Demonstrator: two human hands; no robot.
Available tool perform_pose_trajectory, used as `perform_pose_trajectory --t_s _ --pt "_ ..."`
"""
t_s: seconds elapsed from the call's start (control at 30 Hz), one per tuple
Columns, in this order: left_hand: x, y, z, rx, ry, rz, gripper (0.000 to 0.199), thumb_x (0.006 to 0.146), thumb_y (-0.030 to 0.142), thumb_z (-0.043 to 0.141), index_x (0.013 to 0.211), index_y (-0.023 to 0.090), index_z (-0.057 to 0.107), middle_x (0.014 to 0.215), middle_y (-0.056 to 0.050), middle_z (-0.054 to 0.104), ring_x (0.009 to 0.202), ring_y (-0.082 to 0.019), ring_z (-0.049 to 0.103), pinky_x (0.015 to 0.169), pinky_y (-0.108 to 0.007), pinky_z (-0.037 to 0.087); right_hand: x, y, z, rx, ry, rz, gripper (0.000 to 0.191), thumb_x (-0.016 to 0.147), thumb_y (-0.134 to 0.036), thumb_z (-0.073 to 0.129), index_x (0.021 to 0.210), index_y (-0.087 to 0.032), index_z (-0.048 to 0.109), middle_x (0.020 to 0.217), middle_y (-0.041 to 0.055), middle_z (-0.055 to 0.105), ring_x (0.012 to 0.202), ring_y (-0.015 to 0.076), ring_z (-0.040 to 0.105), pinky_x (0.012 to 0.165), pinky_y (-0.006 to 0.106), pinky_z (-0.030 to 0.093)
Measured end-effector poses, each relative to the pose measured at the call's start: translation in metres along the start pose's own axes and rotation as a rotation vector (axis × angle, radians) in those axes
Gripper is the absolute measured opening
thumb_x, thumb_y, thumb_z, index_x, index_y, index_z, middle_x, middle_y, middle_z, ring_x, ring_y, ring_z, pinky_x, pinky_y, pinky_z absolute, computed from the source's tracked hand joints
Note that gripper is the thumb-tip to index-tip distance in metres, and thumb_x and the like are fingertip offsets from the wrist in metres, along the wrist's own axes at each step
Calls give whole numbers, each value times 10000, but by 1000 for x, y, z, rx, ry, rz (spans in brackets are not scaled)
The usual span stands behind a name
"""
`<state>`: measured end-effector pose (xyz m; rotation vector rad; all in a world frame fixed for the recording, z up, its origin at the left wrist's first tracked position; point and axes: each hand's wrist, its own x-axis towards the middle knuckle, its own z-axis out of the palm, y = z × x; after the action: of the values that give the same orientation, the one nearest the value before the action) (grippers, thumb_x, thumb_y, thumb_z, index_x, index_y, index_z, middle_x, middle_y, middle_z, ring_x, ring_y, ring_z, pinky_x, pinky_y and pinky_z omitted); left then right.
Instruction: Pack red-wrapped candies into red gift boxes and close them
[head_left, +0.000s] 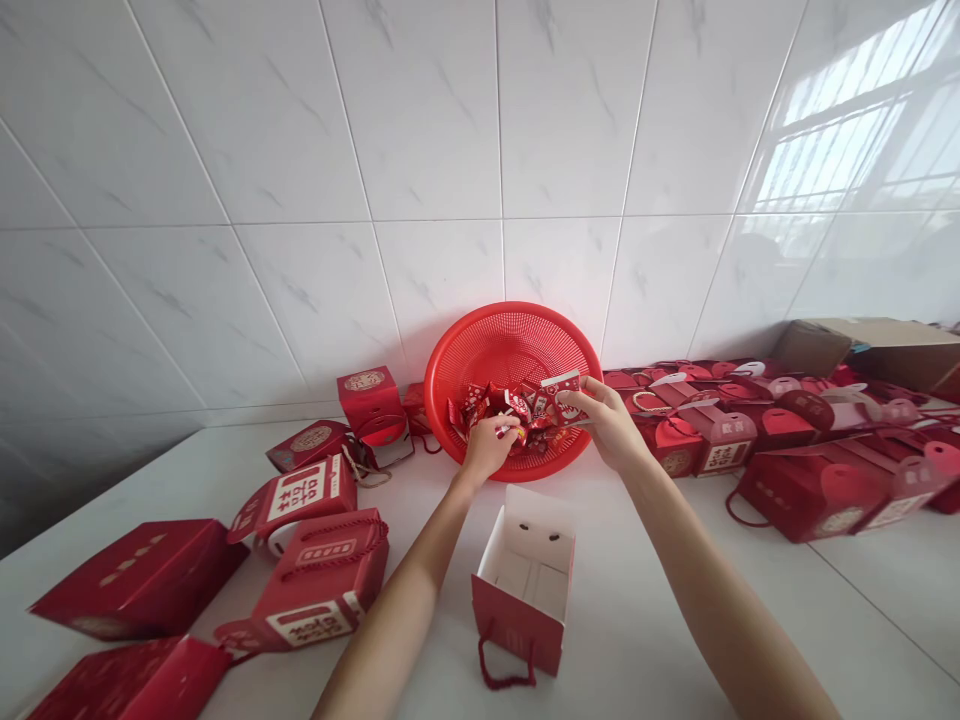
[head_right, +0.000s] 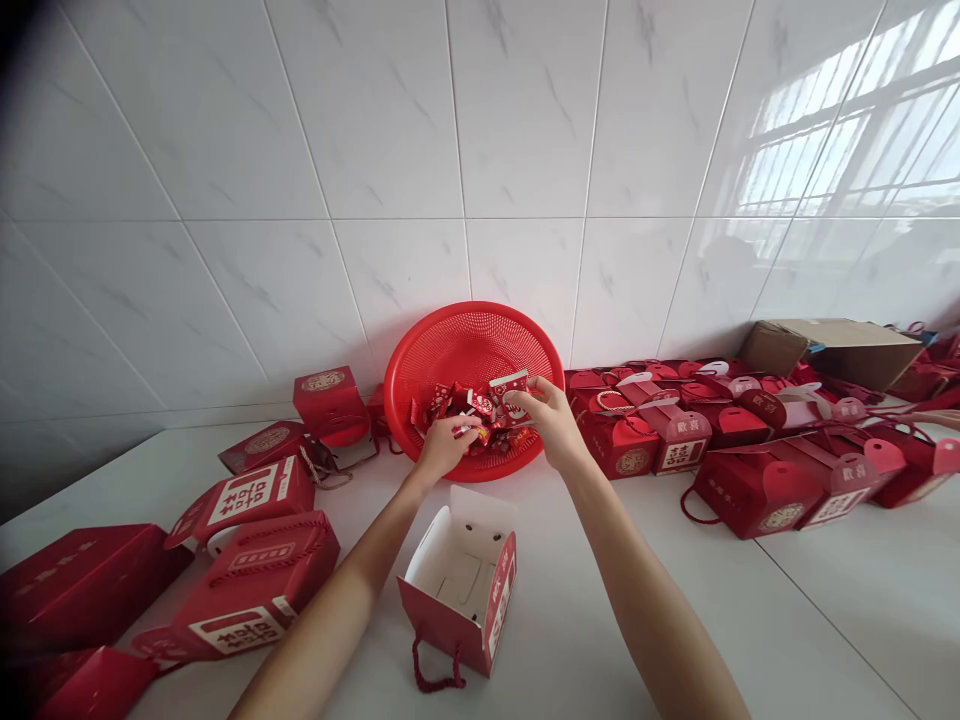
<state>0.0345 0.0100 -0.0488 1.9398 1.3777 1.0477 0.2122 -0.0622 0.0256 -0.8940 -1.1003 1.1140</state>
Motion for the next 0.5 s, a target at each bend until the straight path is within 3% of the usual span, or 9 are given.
perform_pose_trajectory --t_s 0.17,0.3,0.4,0.5 --pt "3 15 -15 -335 -30 25 354 796 212 640 1136 158 723 1213 -101 722 1041 -235 692 911 -372 563 3 6 0 -14 -23 6 260 636 -370 799 808 -191 723 777 27 727 718 187 662 650 296 540" --pt "-4 33 -26 -504 -69 62 457 750 259 718 1200 184 689 1270 -99 686 1132 -251 654 944 -380 554 2 5 -1 -49 -47 21 271 647 -362 810 855 -201 744 853 28 743 775 178 669 702 291 546" --pt "-11 46 -33 -595 -93 87 534 722 244 760 1245 192 661 1209 -90 700 1107 -238 656 952 -370 544 0 1 -1 -58 -110 50 307 657 -379 831 898 -209 744 903 29 738 814 182 670 722 306 560" --pt "-18 59 -42 -633 -117 87 609 710 226 784 1297 195 627 1028 -59 726 929 -202 690 874 -354 567 -4 -3 1 -49 -138 45 322 659 -399 847 882 -192 741 860 35 727 770 176 661 685 298 547"
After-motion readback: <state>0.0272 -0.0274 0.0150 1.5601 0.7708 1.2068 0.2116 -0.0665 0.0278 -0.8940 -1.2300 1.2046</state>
